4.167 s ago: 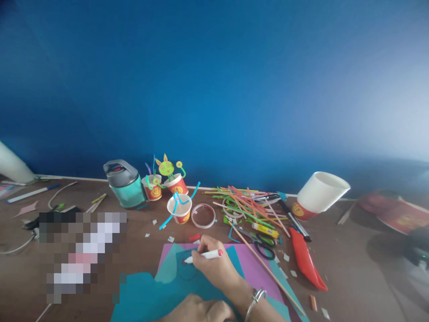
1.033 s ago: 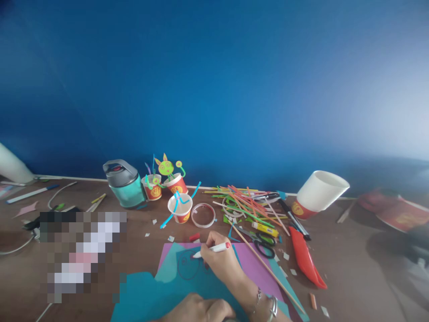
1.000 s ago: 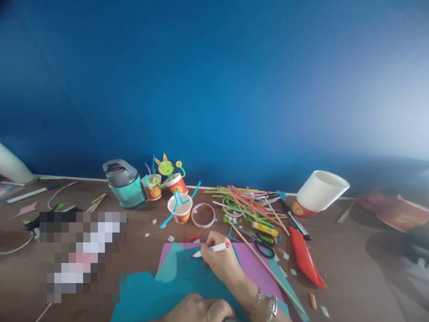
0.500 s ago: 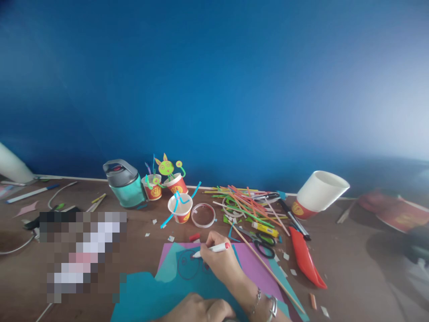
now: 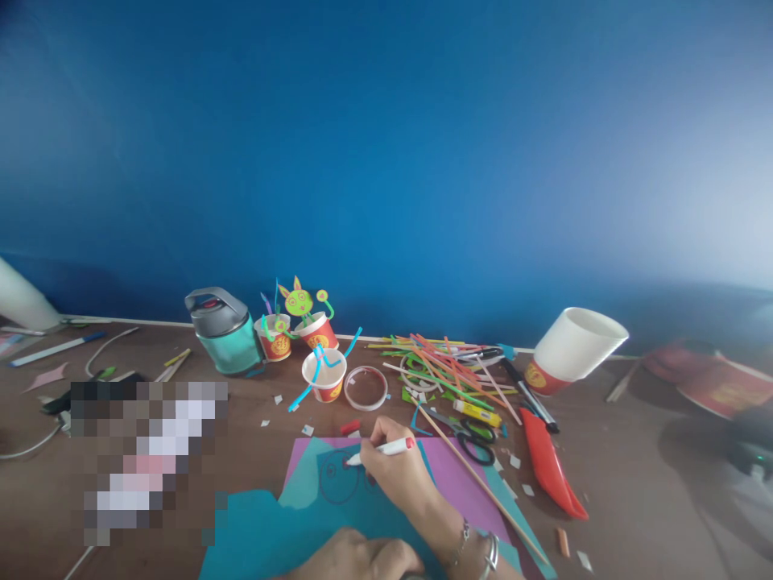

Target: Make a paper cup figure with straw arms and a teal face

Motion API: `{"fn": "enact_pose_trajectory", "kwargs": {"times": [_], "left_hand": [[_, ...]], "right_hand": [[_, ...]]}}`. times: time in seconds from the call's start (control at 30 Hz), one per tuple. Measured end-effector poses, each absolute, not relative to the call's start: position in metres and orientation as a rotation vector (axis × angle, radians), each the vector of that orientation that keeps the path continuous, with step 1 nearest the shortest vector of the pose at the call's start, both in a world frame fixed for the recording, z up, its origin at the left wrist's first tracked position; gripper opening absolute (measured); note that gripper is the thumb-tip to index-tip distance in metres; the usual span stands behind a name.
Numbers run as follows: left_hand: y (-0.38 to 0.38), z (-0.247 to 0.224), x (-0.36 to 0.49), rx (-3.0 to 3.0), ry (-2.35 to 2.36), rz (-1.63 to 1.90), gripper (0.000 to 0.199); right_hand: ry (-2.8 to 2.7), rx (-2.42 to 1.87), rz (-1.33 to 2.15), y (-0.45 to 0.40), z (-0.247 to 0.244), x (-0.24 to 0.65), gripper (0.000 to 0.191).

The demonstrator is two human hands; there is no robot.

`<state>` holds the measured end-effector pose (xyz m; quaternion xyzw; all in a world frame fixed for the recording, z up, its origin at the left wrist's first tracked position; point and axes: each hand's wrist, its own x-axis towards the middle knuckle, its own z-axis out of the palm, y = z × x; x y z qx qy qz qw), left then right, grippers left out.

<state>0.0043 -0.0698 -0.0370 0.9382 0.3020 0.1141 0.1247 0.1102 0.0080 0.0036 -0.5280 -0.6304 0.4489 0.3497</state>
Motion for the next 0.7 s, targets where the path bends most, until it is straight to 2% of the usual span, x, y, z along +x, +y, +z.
{"fn": "enact_pose_trajectory", "kwargs": {"times": [0.13,0.4,0.53,0.7], "left_hand": [[-0.07,-0.03,0.004,2.766,0.831,0.292,0.012],[-0.067,-0.023,0.005,2.825,0.804,0.19,0.013],[-0.066,-0.021,0.006,2.856,0.796,0.24,0.009],[-0.066,-0.023,0.006,2.851,0.794,0.315,0.015]], "right_hand": [[-1.585,-1.282,1.271,0.006,0.003,0.111,0.019],[-1.662,-1.343,1.27,-0.003,0.012,0.111,0.019],[-1.69,-1.371,1.265,-0.006,0.016,0.111,0.018],[-1.746,-1.389,1.248,-0.011,0.008,0.116,0.015]]}}
